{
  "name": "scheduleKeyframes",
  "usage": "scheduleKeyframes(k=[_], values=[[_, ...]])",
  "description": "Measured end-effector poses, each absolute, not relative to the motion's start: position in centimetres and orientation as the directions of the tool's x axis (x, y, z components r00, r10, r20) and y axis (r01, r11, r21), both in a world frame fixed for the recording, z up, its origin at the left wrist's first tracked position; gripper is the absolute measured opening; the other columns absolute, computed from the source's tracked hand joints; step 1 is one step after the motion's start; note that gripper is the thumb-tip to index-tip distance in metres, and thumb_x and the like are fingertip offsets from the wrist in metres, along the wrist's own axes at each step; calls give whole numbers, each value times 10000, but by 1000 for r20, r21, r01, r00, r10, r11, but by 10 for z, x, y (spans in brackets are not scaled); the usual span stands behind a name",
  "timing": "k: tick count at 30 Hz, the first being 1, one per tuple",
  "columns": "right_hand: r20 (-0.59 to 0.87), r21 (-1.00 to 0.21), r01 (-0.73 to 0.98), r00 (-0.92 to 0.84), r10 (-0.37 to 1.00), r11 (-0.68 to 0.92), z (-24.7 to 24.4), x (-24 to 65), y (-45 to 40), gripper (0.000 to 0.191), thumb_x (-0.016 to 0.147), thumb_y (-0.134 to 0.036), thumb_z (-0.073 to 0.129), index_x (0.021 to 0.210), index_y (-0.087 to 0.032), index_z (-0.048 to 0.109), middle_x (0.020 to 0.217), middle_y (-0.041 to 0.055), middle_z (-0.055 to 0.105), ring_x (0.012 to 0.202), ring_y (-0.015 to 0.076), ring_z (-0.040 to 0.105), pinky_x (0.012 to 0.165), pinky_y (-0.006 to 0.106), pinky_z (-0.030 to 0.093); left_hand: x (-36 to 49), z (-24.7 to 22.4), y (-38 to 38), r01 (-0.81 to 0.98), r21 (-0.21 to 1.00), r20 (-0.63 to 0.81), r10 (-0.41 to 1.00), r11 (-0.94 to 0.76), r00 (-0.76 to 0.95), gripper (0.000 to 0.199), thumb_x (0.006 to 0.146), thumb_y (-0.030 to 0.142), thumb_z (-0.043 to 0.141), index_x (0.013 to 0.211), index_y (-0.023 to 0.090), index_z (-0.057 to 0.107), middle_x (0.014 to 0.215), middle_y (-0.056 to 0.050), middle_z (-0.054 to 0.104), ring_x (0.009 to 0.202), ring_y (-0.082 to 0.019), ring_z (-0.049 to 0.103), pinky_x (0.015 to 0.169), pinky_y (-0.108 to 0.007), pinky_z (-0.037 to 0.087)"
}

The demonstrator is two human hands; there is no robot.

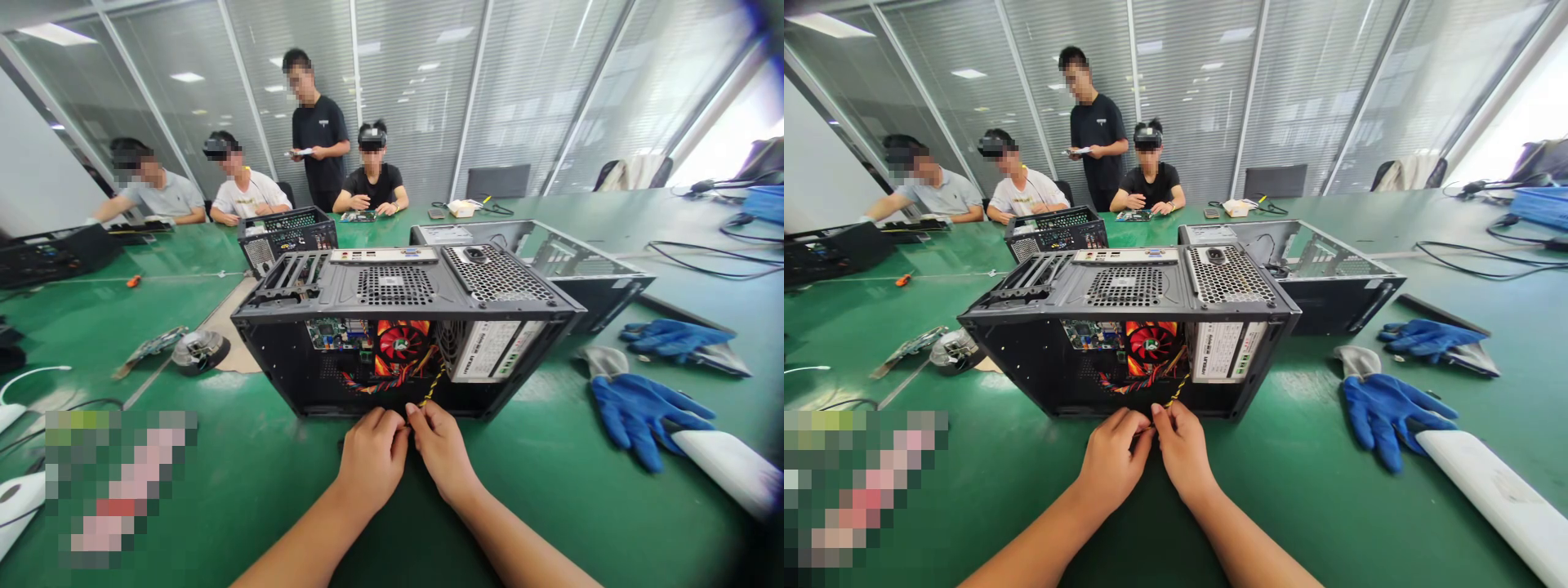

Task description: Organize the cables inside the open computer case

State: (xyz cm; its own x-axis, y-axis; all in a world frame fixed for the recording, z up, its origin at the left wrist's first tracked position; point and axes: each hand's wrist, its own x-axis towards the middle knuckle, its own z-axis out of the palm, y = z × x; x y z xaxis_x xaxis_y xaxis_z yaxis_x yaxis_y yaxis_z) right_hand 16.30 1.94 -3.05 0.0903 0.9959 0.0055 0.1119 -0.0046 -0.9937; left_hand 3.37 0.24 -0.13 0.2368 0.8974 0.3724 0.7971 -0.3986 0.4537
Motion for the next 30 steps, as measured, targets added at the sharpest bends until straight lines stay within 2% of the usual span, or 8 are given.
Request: scheduleKeyframes(k=[14,30], values=[[-22,-996,87,95,995,-30,-26,162,19,427,859,-571,546,630,-229,431,519,-56,411,475,120,378,427,238,311,34,3,2,824,454,281,932,-338,228,107,891,146,581,812,207,620,774,5,643,704,-156,626,632,-248,439],[-16,-995,100,93,996,-25,-23,162,18,441,856,-588,539,627,-228,430,521,-57,414,481,122,384,443,246,329,33,0,2,794,492,307,925,-357,226,114,889,147,572,802,204,618,758,5,633,681,-143,603,631,-240,425]])
